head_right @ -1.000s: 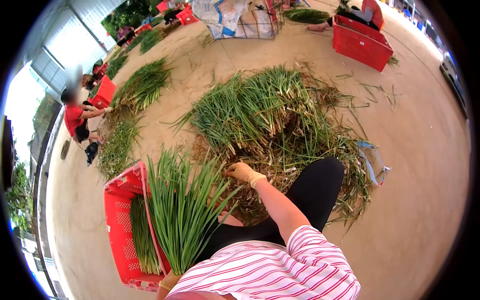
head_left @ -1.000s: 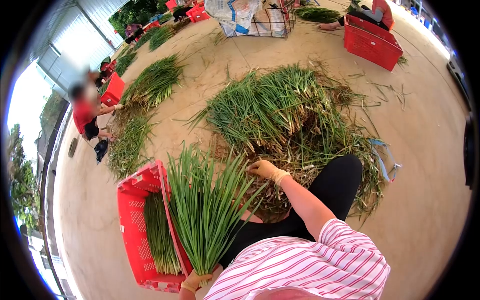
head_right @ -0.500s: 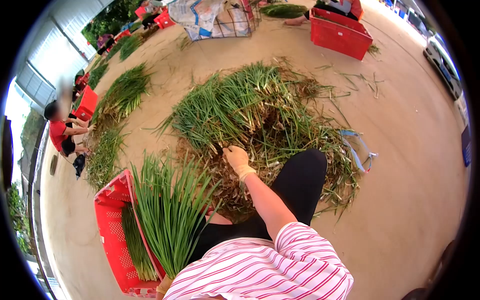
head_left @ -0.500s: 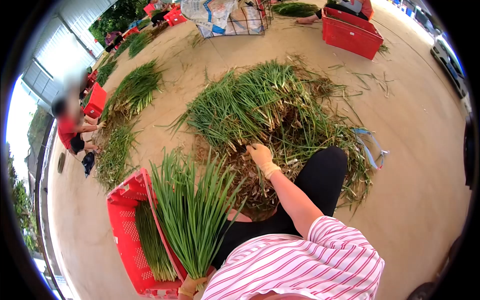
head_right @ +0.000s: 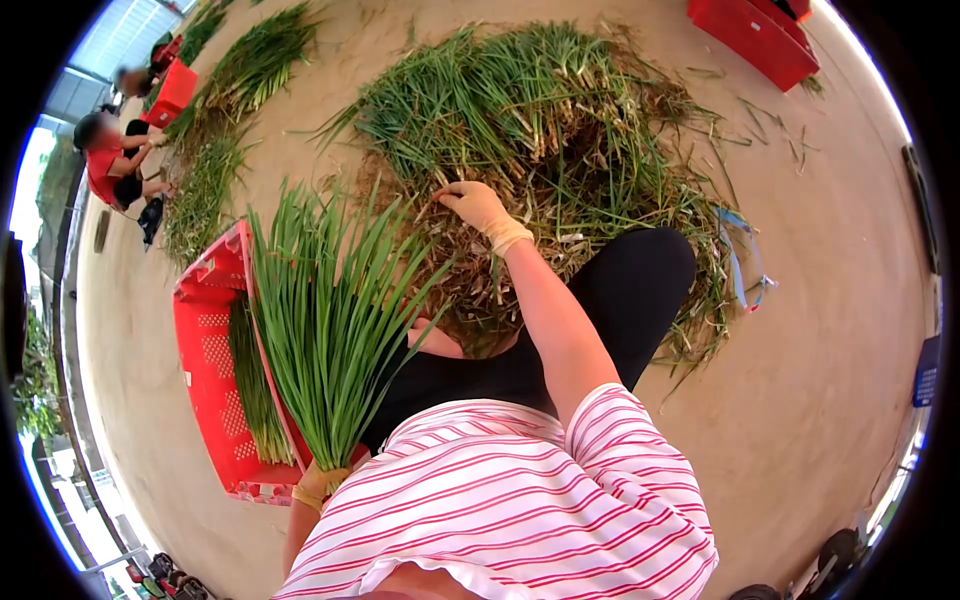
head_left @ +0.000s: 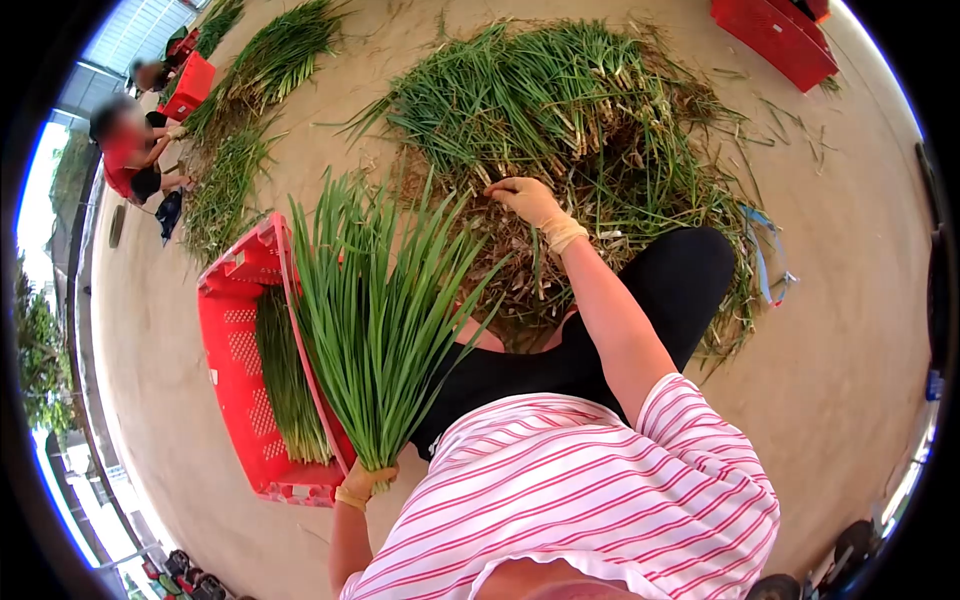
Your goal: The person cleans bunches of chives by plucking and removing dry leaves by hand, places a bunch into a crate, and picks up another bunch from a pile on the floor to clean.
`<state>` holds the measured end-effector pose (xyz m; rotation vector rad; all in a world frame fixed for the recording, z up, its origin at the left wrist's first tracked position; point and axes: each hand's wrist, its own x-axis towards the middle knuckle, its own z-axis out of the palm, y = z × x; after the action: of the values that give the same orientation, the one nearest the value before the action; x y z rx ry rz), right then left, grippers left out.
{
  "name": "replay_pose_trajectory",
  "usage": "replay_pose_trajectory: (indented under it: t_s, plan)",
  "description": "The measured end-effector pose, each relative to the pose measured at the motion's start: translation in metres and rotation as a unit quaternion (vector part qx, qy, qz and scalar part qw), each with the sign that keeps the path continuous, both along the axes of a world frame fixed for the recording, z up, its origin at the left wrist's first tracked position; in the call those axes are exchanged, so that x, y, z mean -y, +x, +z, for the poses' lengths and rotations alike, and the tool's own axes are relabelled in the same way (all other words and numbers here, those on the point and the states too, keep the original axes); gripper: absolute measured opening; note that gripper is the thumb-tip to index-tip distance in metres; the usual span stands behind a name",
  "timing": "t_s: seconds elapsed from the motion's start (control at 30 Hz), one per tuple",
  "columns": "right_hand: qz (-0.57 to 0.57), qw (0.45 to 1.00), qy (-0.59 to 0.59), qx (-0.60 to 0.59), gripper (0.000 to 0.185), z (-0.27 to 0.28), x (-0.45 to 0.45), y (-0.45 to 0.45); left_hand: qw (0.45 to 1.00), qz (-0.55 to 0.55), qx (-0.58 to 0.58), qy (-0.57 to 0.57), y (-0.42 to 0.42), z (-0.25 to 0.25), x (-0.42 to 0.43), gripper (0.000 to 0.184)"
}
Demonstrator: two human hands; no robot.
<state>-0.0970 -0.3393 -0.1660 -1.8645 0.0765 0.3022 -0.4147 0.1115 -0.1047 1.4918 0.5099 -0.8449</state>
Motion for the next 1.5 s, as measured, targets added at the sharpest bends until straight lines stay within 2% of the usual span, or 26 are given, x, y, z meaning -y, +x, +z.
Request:
replay_pose_trajectory:
  t_s: [0.03,0.07,0.17,0.2,0.27,0.3,0.33,0.4,0.43,0.47,0.53,0.57,0.63,0.67,0.73,0.77,0.8,0.83,0.97,1.07,1.1,1.2,1.23,1.27,1.33,1.5]
  plan:
    - [0.044,0.994,-0.085,0.059,0.023,-0.006,-0.007,0.001,1.0,0.001,0.006,0.01,0.005,0.004,0.006,0.032]
    - [0.046,0.994,-0.082,0.054,0.023,-0.011,-0.015,-0.001,1.0,0.002,0.007,0.02,0.003,0.009,0.008,0.031]
    - [0.175,0.945,-0.23,0.155,0.026,-0.016,-0.029,0.001,1.0,-0.003,-0.004,0.005,0.005,0.008,0.004,0.03]
    - [0.178,0.944,-0.229,0.156,0.026,-0.019,-0.032,0.002,1.0,-0.008,-0.005,0.0,0.005,0.009,0.004,0.029]
    - [0.137,0.967,-0.211,0.033,0.022,-0.021,-0.036,0.0,1.0,-0.005,-0.01,0.016,0.005,0.012,0.005,0.029]
    - [0.097,0.986,-0.129,0.028,0.019,-0.019,-0.028,0.0,0.999,-0.005,-0.014,0.03,0.005,0.013,0.006,0.029]
    - [-0.026,0.999,-0.022,0.003,0.019,-0.021,-0.026,-0.002,0.999,0.001,-0.018,0.032,0.003,0.012,0.005,0.029]
    - [-0.234,0.971,0.042,-0.006,0.023,-0.008,-0.015,-0.008,1.0,-0.017,0.001,0.016,0.002,0.004,0.001,0.028]
    - [-0.301,0.942,0.148,0.012,0.025,-0.014,-0.011,-0.004,1.0,-0.02,0.002,0.013,0.003,0.003,0.001,0.027]
    - [-0.3,0.939,0.146,0.08,0.028,-0.02,-0.003,-0.004,1.0,-0.014,0.002,0.015,0.003,0.003,0.001,0.027]
    - [-0.245,0.922,0.255,0.158,0.029,0.023,-0.008,-0.016,1.0,-0.024,0.01,0.016,0.003,0.004,0.003,0.025]
    - [-0.241,0.922,0.258,0.157,0.029,0.041,-0.013,-0.021,1.0,-0.019,0.005,0.02,0.003,0.005,0.004,0.025]
    - [0.038,0.937,0.306,0.165,0.029,0.068,-0.026,-0.032,0.999,-0.024,-0.007,0.026,0.006,0.008,0.005,0.025]
    - [0.131,0.932,0.299,0.156,0.028,0.076,-0.039,-0.036,0.999,-0.034,-0.019,0.028,0.007,0.01,0.005,0.026]
    - [0.194,0.97,0.12,0.08,0.027,0.082,-0.065,-0.047,0.999,-0.034,-0.01,0.021,0.006,0.009,0.004,0.025]
    - [0.196,0.97,0.121,0.081,0.027,0.079,-0.073,-0.046,0.999,-0.03,-0.012,0.037,0.006,0.011,0.005,0.025]
    - [0.188,0.96,-0.031,0.208,0.026,0.07,-0.082,-0.046,0.998,-0.025,-0.015,0.054,0.006,0.012,0.006,0.025]
    - [0.172,0.911,-0.181,0.328,0.026,0.062,-0.089,-0.046,0.998,-0.023,-0.015,0.054,0.006,0.013,0.005,0.025]
    - [0.187,0.882,-0.18,0.394,0.022,0.054,-0.106,-0.051,0.999,-0.027,-0.013,0.027,0.005,0.006,0.0,0.026]
    - [0.252,0.873,-0.207,0.363,0.021,0.061,-0.11,-0.055,1.0,-0.014,-0.009,0.021,0.005,0.006,0.001,0.027]
    - [0.233,0.872,-0.175,0.392,0.022,0.06,-0.114,-0.057,1.0,-0.008,-0.008,0.024,0.004,0.008,0.002,0.027]
    - [0.258,0.863,-0.204,0.382,0.022,0.059,-0.115,-0.064,1.0,-0.007,-0.008,0.021,0.006,0.008,0.004,0.026]
    - [0.247,0.856,-0.182,0.417,0.023,0.06,-0.114,-0.066,1.0,-0.007,-0.009,0.022,0.006,0.007,0.003,0.026]
    - [0.247,0.856,-0.181,0.416,0.023,0.057,-0.114,-0.066,0.999,-0.018,-0.009,0.026,0.006,0.006,0.001,0.027]
    - [0.249,0.905,-0.104,0.33,0.025,0.052,-0.112,-0.066,0.999,-0.028,-0.011,0.03,0.005,0.005,0.0,0.027]
    - [0.244,0.9,-0.11,0.345,0.025,0.058,-0.107,-0.067,1.0,-0.016,0.0,-0.003,0.007,0.005,0.003,0.027]
